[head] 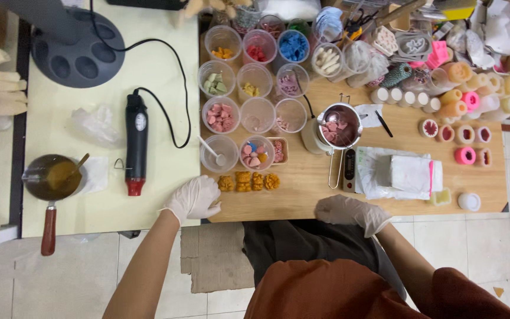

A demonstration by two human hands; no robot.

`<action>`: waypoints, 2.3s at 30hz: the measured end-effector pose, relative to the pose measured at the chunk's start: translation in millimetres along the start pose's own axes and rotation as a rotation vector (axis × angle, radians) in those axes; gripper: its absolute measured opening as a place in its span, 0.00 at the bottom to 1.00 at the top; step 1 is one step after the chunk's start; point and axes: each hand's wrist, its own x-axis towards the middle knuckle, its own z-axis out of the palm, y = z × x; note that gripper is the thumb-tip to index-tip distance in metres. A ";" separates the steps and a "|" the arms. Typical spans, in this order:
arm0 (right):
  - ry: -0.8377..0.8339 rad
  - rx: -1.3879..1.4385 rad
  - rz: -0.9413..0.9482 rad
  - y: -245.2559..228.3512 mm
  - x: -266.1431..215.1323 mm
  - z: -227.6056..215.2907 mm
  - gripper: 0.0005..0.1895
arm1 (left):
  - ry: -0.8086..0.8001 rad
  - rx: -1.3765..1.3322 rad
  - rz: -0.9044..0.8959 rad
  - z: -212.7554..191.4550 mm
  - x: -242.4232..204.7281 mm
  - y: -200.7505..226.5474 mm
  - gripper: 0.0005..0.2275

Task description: The person adds colored wax chunks into a melting pot and prepares a piping bag with a metal nozzle by hand.

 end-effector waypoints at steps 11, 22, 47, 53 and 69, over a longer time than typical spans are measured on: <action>0.903 -0.103 -0.945 -218.9 110.1 -145.4 0.17 | 0.109 0.011 -0.086 8.7 -11.1 0.2 0.17; 0.933 -0.717 -0.594 -231.3 222.8 -143.1 0.11 | 0.158 -0.050 -0.119 11.9 -14.8 -4.0 0.16; 0.808 -0.796 -0.728 -235.1 233.8 -157.1 0.10 | 0.228 -0.148 -0.125 11.1 -16.5 -6.0 0.13; 0.633 -0.702 -0.850 -213.2 268.8 -162.7 0.06 | 0.233 -0.164 -0.118 6.1 -17.0 -5.1 0.13; 0.464 0.585 -0.618 -194.9 131.8 -175.1 0.14 | 0.137 -0.072 -0.068 5.7 -10.5 -4.4 0.14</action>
